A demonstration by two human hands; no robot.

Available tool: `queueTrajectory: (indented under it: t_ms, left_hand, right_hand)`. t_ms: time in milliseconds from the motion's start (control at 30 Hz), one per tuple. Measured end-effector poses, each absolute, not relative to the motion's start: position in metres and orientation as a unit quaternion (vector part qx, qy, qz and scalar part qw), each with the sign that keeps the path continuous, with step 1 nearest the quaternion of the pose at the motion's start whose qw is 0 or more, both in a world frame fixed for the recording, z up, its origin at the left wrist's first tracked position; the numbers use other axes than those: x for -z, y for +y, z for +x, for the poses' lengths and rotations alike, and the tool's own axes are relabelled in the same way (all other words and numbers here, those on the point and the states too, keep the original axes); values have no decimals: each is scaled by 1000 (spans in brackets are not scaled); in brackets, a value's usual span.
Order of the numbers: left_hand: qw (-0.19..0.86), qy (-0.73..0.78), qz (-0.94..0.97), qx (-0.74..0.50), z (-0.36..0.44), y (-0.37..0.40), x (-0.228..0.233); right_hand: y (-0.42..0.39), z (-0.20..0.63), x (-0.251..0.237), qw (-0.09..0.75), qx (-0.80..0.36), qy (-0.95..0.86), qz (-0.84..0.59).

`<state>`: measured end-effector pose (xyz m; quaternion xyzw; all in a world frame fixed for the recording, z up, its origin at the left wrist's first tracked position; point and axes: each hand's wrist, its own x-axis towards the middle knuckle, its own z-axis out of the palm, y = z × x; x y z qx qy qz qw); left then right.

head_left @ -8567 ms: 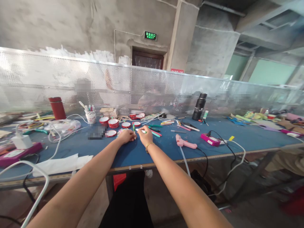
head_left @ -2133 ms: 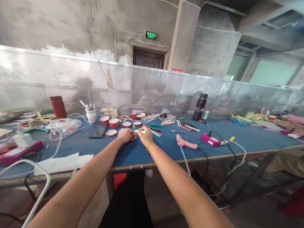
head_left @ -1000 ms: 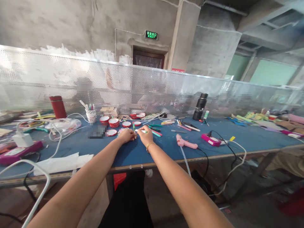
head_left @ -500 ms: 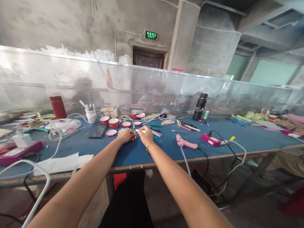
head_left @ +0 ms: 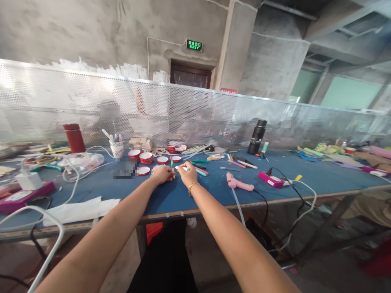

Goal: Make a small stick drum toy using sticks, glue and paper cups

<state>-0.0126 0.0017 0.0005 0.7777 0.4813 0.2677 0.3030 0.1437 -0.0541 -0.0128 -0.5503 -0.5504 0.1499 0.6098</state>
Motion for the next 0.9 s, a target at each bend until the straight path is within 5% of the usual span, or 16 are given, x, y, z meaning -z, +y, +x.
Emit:
queueTrajectory:
  t_ms: [900]
  left_hand:
    - [291,486,780,-266,-13,2,0]
  right_hand:
    - [-55,142,12,613,-164,-566,-527]
